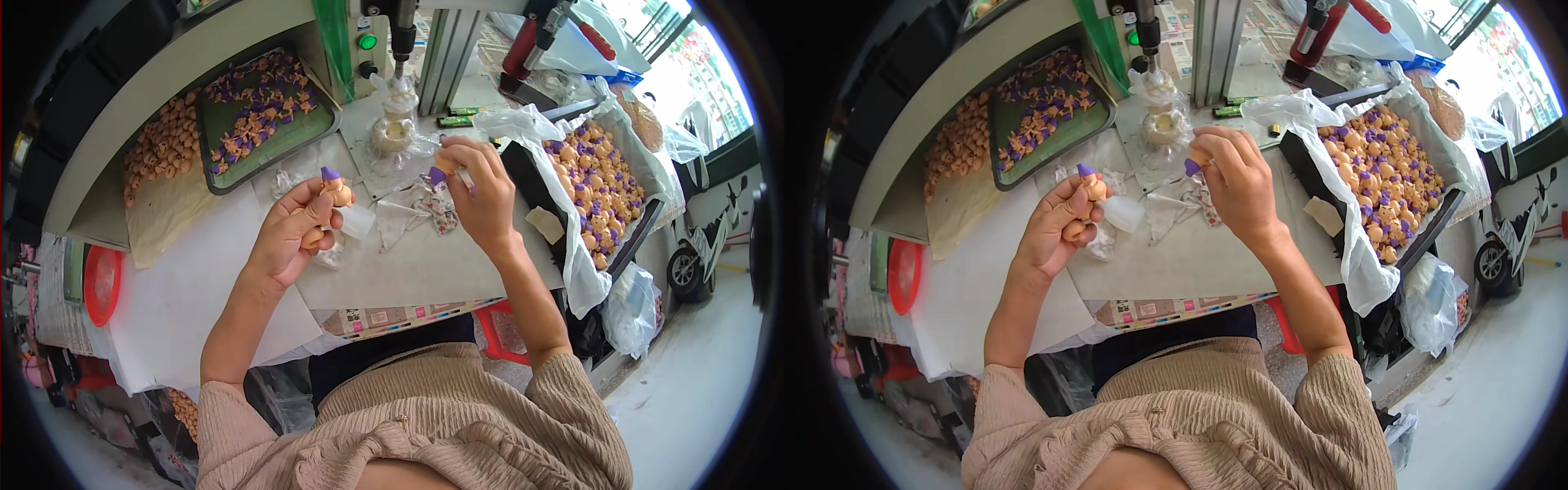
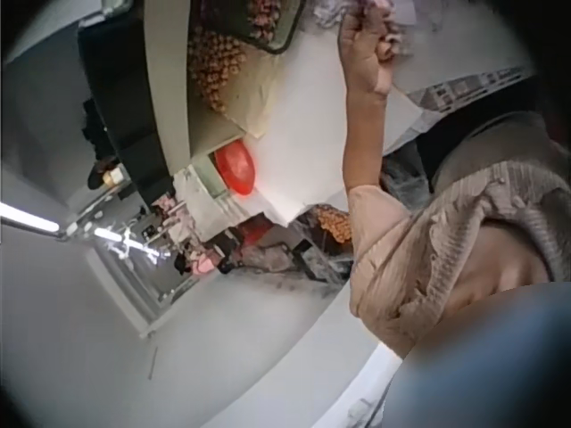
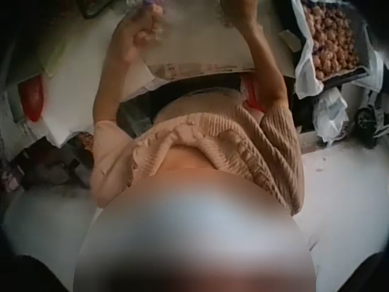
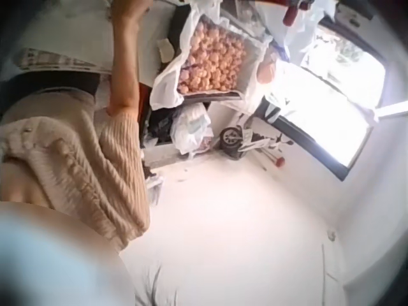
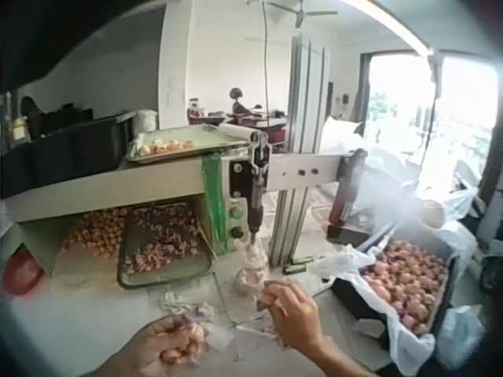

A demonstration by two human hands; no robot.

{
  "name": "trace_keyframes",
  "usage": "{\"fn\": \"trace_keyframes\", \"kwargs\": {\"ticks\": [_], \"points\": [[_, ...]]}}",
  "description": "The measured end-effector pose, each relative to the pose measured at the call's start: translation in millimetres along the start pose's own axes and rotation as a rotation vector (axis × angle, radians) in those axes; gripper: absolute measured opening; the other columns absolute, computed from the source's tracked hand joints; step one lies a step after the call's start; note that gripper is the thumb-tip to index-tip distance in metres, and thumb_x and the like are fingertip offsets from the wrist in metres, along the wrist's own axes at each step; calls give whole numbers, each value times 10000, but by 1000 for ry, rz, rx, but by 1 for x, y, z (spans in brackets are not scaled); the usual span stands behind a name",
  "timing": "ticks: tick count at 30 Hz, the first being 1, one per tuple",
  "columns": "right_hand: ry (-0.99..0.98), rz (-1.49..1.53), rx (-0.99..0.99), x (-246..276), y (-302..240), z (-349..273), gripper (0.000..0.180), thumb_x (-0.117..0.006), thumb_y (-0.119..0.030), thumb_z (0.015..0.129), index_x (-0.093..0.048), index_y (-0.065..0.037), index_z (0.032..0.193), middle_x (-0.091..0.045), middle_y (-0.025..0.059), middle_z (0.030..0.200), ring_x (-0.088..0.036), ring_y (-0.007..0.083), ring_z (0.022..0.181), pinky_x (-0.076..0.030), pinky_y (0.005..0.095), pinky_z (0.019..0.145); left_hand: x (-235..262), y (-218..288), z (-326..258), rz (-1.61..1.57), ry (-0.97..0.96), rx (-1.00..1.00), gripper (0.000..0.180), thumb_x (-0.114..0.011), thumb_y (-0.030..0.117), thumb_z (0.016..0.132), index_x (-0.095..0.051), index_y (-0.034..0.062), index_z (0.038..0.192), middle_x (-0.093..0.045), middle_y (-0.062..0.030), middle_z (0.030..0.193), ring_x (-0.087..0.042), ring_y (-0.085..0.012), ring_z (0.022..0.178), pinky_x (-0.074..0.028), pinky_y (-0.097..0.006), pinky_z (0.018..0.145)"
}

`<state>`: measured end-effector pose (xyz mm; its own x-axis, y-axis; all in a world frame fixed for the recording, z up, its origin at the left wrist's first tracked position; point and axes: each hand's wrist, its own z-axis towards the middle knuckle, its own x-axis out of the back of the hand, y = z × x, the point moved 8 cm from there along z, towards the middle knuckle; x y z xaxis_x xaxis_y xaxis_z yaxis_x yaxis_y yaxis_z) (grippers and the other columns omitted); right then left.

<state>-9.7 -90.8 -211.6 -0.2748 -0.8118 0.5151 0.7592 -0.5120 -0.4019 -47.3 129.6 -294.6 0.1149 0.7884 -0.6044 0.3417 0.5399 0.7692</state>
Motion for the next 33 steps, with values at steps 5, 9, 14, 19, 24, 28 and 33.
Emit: {"fn": "trace_keyframes", "kwargs": {"ticks": [5,9,14,19,24,28,33], "points": [[30,-166,-105,72,4,-13,360,-607,153,662,-617,-21,977,-657,110,1066,-632,267,960,-500,340,830,-9,-13,52,148,37,38,278,-668,156,890,-610,71,1149,-634,2,967,-548,-65,747,-421,-182,527],[61,-288,-251,129,23,-24,330,-618,127,710,-620,-9,1011,-666,101,1082,-640,215,975,-500,317,866,-21,-16,86,264,32,35,276,-676,160,885,-617,76,1142,-637,18,957,-542,-56,733,-416,-180,520],[83,-586,-527,209,57,-38,248,-686,-118,837,-617,-42,1062,-661,79,969,-639,170,864,-509,302,790,-20,-7,117,460,130,-55,296,-713,182,856,-629,97,1127,-645,32,898,-511,-35,679,-397,-177,515],[-91,-798,-638,233,83,-57,293,-672,-98,813,-625,-32,1095,-671,113,1019,-636,244,957,-470,348,877,-10,-5,142,600,252,-221,347,-766,204,806,-646,54,1094,-559,12,980,-498,-71,758,-444,-228,620],[-53,-696,-494,202,46,-30,249,-666,-72,820,-644,-12,1061,-675,118,1032,-622,253,1027,-448,346,915,-11,4,155,866,325,-624,350,-821,182,735,-682,24,1013,-461,-32,1030,-506,-108,851,-481,-265,740],[-121,-467,-428,151,12,-12,201,-678,-45,807,-658,4,1000,-676,115,1033,-624,249,1013,-455,345,904,-20,0,154,738,268,-760,322,-824,143,726,-685,19,989,-460,-32,1026,-513,-111,850,-496,-253,724],[-290,-109,-334,80,-19,-1,180,-697,-36,785,-660,-2,958,-673,118,970,-628,269,932,-481,346,834,-21,11,155,841,318,-760,282,-827,119,702,-681,-1,911,-504,-35,985,-551,-125,829,-490,-261,686]]}}
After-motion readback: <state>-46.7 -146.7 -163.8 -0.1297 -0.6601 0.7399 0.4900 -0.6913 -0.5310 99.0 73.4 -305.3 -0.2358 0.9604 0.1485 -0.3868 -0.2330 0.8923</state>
